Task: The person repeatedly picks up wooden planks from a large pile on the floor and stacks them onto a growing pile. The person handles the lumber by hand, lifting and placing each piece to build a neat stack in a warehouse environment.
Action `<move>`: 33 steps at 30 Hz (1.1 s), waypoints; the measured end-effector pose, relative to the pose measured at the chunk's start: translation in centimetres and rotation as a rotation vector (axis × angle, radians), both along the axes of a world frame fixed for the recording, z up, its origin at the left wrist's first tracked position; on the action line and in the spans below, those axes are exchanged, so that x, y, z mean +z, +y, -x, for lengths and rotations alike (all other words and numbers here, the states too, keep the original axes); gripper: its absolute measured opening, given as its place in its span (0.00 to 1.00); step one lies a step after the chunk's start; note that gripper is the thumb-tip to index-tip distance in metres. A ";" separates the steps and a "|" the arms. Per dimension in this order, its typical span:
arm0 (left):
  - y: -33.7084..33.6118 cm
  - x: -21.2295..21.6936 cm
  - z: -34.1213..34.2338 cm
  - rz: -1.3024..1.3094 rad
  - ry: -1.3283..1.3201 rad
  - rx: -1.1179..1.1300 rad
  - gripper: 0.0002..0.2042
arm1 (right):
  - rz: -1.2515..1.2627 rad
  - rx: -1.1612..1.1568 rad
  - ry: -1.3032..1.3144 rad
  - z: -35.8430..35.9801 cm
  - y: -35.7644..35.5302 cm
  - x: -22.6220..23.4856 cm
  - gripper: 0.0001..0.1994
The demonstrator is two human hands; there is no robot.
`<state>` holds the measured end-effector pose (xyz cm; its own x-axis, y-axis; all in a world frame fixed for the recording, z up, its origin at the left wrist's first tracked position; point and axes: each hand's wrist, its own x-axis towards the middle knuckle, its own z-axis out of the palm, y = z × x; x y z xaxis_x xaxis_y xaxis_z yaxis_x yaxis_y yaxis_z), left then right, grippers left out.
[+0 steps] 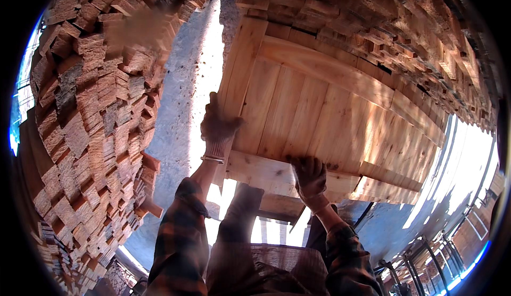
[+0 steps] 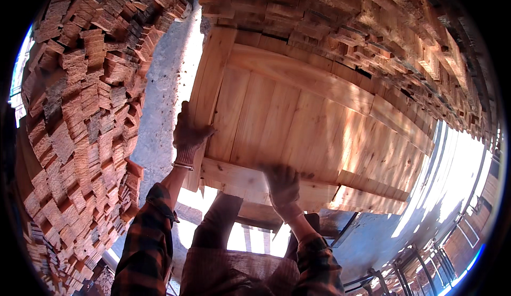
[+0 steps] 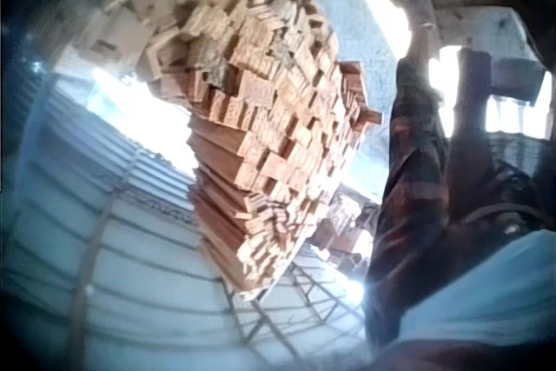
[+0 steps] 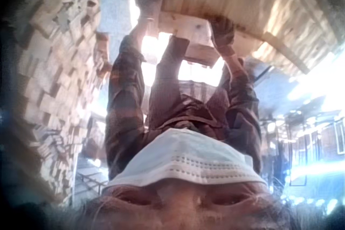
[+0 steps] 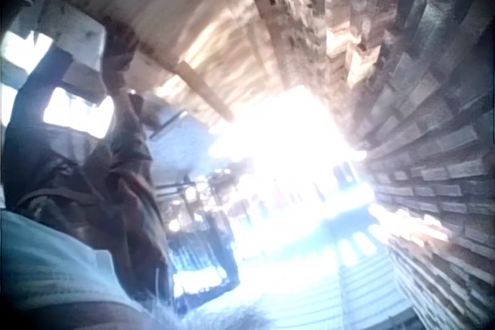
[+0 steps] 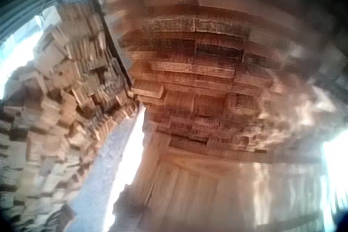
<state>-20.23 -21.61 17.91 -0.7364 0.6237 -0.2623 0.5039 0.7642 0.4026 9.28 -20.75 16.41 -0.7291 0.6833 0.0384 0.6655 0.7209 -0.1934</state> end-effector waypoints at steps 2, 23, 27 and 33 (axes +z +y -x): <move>0.2 0.1 0.1 0.033 -0.046 0.021 0.41 | 0.021 -0.018 -0.014 -0.3 -0.1 -0.4 0.22; -14.0 20.0 -2.8 -0.483 -0.361 0.357 0.46 | 0.700 0.186 -0.304 2.1 7.7 11.0 0.44; -14.1 28.7 4.2 -0.774 -0.088 0.430 0.44 | 0.764 0.226 -0.226 9.1 10.6 16.2 0.49; -13.2 34.5 20.7 -0.718 0.263 0.433 0.45 | 0.804 0.428 0.256 28.5 12.8 22.3 0.47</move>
